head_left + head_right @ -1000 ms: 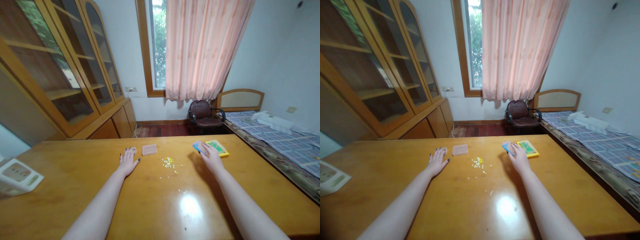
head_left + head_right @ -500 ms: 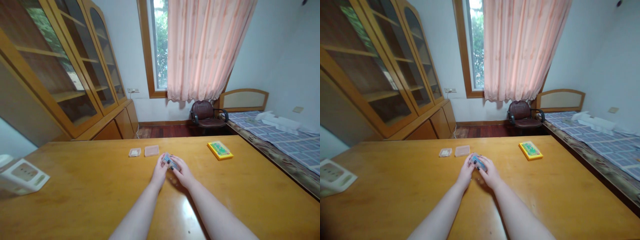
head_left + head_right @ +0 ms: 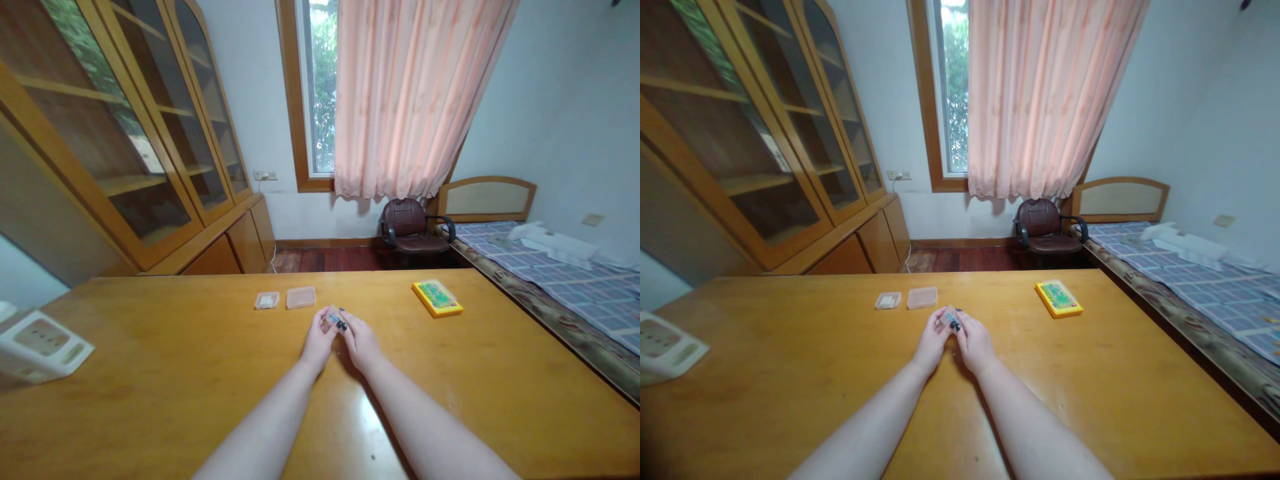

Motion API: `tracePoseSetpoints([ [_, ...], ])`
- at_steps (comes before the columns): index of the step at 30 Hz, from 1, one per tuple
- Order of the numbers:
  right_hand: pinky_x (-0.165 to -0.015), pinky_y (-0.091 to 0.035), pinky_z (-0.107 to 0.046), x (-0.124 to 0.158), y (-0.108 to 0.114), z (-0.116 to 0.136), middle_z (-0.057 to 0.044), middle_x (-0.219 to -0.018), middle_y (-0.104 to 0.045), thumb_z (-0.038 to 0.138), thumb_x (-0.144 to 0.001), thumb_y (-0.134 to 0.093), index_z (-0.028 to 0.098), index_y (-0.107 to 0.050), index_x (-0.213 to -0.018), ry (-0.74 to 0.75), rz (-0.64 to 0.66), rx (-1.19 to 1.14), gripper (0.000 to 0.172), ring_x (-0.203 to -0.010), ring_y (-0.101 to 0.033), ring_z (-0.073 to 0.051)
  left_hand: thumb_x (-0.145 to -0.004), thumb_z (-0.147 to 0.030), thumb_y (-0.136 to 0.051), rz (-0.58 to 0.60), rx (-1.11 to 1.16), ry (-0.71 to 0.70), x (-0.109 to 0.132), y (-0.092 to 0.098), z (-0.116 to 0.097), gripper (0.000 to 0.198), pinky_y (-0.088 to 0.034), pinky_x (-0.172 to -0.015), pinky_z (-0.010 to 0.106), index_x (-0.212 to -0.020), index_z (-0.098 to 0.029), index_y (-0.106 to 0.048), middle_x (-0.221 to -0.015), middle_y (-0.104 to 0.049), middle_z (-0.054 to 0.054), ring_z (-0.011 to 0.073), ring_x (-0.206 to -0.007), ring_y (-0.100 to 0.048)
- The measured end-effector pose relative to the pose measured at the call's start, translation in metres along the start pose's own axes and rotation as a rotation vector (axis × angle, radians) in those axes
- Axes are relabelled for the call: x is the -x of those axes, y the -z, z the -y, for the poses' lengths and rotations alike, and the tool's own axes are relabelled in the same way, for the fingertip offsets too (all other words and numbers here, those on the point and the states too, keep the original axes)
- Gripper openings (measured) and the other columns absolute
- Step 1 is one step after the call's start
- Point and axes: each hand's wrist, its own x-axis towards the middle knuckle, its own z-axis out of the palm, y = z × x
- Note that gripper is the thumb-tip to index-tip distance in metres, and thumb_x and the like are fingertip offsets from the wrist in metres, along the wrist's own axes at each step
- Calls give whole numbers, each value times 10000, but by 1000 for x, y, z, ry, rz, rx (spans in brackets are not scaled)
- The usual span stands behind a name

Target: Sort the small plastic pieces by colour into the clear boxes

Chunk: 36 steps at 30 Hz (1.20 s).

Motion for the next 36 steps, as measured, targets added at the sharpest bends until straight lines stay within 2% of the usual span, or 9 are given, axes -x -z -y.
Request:
tracePoseSetpoints([
  [12,-909,-496,-370,-1,-2,7,-130,-1142,-652,247,-917,-323,132,-590,-1199,-85,1,110,406,-1026,-630,-224,-652,-420,-753,8,17,17,-1,1,1,606,-407,-1012,412,-1137,-184,-476,-1224,-577,147,238,-1121,-568],
  [17,-891,-501,-356,-3,-5,8,-130,-1125,-660,237,-921,-305,130,-582,-1202,-86,6,125,409,-1011,-635,-217,-669,-408,-742,5,37,31,-4,1,4,611,-442,-979,391,-1172,-196,-468,-1281,-537,146,242,-1152,-547],
  [21,-884,-501,-341,-2,-8,5,-117,-1123,-661,232,-923,-296,142,-580,-1194,-74,-3,108,403,-995,-640,-206,-680,-375,-736,1,23,9,-3,0,5,578,-436,-988,389,-1165,-193,-480,-1251,-560,136,235,-1130,-562],
  [26,-799,-526,-329,-3,-6,4,-122,-965,-700,243,-927,-279,138,-628,-1074,-177,-80,99,394,-871,-666,-207,-689,-354,-724,2,16,-2,-2,-1,6,572,-401,-1020,402,-1173,-191,-465,-1218,-579,134,231,-1132,-558],
  [31,-864,-505,-329,-9,1,-3,-104,-1056,-681,254,-929,-304,170,-622,-1105,-132,-98,-43,372,-967,-636,-189,-637,-326,-762,30,13,-12,-7,3,3,665,-396,-1023,409,-1210,-206,-447,-1304,-508,148,248,-1181,-521],
  [34,-889,-495,-356,-11,3,-13,-104,-1053,-683,244,-902,-352,169,-638,-1073,-177,-131,-72,342,-978,-631,-199,-619,-282,-775,34,-3,-25,-10,9,-2,764,-370,-1046,410,-1285,-233,-405,-1334,-483,140,247,-1219,-488],
  [36,-903,-486,-378,-12,2,-20,-108,-1035,-688,229,-874,-383,162,-652,-1032,-220,-162,-73,319,-976,-632,-209,-610,-249,-775,58,-53,-40,-10,14,-6,750,-337,-1071,413,-1278,-224,-435,-1332,-491,134,248,-1239,-467],
])
